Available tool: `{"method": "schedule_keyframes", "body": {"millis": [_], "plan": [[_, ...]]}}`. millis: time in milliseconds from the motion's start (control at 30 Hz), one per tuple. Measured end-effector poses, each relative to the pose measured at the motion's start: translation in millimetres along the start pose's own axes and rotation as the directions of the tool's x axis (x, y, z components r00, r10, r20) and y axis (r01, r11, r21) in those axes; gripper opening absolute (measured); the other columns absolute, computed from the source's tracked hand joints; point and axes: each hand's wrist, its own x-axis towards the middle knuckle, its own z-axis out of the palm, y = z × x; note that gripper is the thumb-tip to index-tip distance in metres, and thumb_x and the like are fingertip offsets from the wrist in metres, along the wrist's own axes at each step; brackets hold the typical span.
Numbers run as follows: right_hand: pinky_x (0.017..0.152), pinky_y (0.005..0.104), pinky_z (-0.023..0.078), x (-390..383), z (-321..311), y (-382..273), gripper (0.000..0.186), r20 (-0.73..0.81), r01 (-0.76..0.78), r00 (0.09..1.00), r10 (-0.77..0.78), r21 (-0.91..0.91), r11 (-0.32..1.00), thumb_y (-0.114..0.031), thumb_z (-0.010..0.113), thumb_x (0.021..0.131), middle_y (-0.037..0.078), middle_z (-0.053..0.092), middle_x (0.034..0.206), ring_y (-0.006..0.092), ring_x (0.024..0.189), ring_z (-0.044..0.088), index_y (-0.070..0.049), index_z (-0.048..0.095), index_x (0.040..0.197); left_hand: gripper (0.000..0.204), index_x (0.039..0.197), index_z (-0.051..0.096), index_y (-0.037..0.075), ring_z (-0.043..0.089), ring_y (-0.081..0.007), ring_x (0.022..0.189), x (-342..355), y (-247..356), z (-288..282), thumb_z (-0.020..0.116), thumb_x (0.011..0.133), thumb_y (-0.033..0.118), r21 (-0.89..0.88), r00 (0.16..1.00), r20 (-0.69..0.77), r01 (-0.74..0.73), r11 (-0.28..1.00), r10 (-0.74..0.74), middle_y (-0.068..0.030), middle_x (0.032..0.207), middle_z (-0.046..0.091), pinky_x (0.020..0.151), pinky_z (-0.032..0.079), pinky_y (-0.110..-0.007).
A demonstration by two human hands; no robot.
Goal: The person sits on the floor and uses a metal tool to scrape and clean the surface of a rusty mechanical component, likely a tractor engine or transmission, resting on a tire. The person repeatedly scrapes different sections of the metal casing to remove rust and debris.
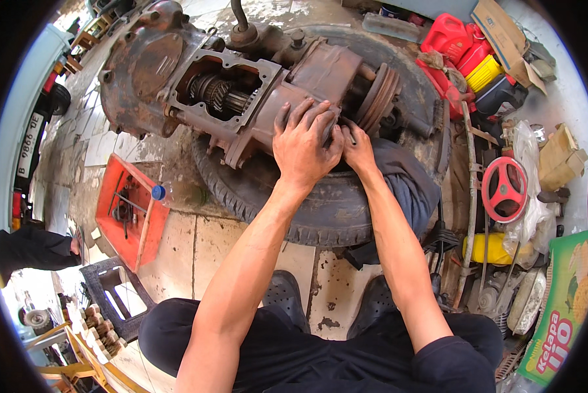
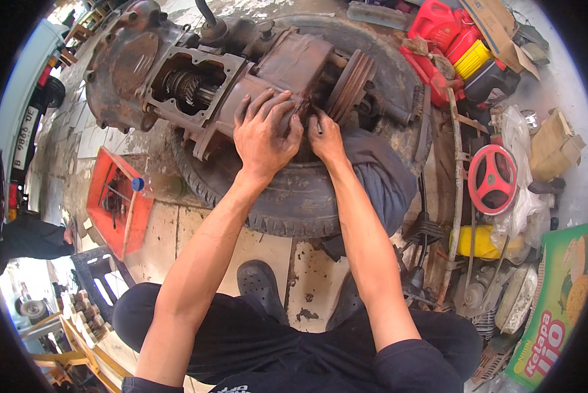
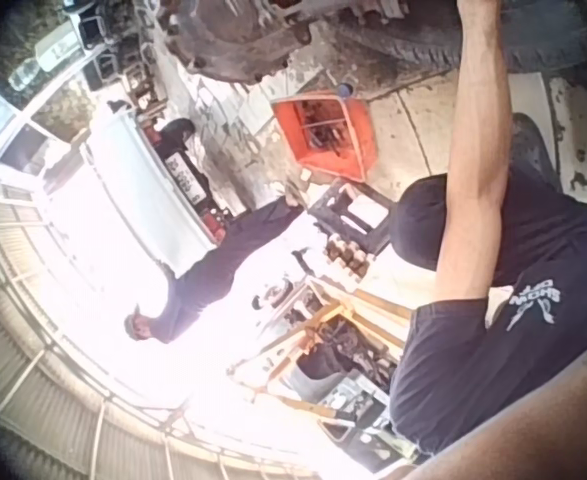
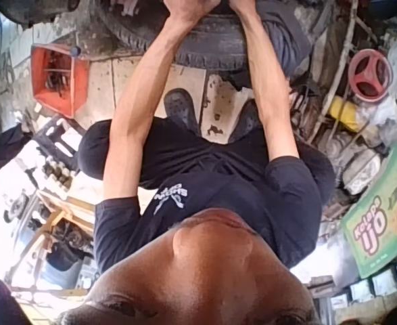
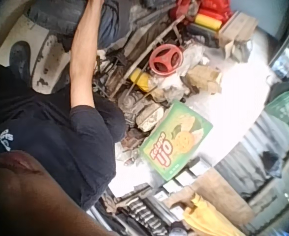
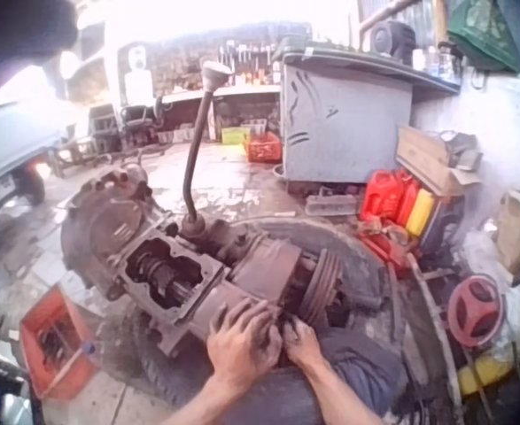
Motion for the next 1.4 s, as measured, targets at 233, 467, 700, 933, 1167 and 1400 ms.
{"method": "schedule_keyframes", "body": {"millis": [233,467,700,933,1167,1400], "plan": [[0.092,0.0394,0.053,4.7,-9.7,-32.2,0.043,-0.184,0.052,0.982,-0.031,0.111,0.992,-0.022,0.048,0.106,0.03,0.069,0.116,0.036,0.109,0.07,0.002,0.056,0.14,0.023,0.102,0.073,0.012,0.062,-0.0223,0.12,-0.9,-1.3,-3.4,0.072,0.08,0.018,0.013,1.0,-0.004,-0.002,1.0,0.002,0.0019,0.12,0.072,0.111,0.037,-0.046],[0.1,0.0412,0.049,7.0,3.8,-24.8,0.041,-0.294,0.086,0.954,-0.058,0.082,0.993,-0.021,0.045,0.107,0.028,0.066,0.125,0.0386,0.116,0.066,0.004,0.059,0.136,0.024,0.103,0.072,0.013,0.061,-0.0229,0.121,-2.7,-5.3,-1.1,0.071,0.081,0.02,0.04,1.0,0.008,-0.023,0.999,0.022,0.0001,0.12,0.072,0.113,0.035,-0.046],[0.092,0.0464,0.05,0.7,11.9,-20.2,0.034,-0.259,0.152,0.959,-0.118,0.114,0.982,-0.012,0.048,0.102,0.027,0.065,0.111,0.0421,0.105,0.064,0.008,0.062,0.126,0.021,0.103,0.073,0.013,0.061,-0.0228,0.122,-2.6,-4.3,-4.6,0.071,0.082,0.018,0.053,1.0,0.023,-0.02,0.998,0.019,0.0014,0.121,0.072,0.113,0.036,-0.046],[0.088,0.0477,0.052,-1.2,18.4,-8.1,0.034,-0.226,0.054,0.972,-0.055,-0.011,0.998,-0.011,0.054,0.098,0.029,0.067,0.107,0.0449,0.1,0.066,0.008,0.063,0.124,0.021,0.104,0.072,0.014,0.061,-0.0226,0.124,-1.0,-2.8,-2.1,0.07,0.083,0.017,0.05,0.999,0.035,-0.017,0.999,0.015,0.0016,0.123,0.071,0.114,0.035,-0.046],[0.091,0.0474,0.052,-1.7,13.1,-22.0,0.037,-0.17,-0.021,0.985,0.023,0.014,1.0,-0.015,0.051,0.101,0.034,0.066,0.111,0.0465,0.105,0.066,0.009,0.062,0.127,0.021,0.104,0.072,0.014,0.061,-0.0228,0.124,-0.1,-0.4,-2.7,0.07,0.084,0.016,0.05,0.999,0.045,-0.014,0.999,0.012,0.001,0.122,0.072,0.114,0.035,-0.046],[0.093,0.0476,0.051,3.1,3.9,-21.7,0.044,-0.266,0.065,0.963,-0.033,0.114,0.991,-0.02,0.045,0.106,0.035,0.063,0.12,0.0481,0.109,0.065,0.008,0.052,0.139,0.022,0.104,0.073,0.013,0.061,-0.0233,0.123,-0.8,-1.1,-2.7,0.07,0.083,0.016,0.045,0.999,0.043,-0.02,0.999,0.018,0.001,0.122,0.072,0.114,0.036,-0.046]]}}
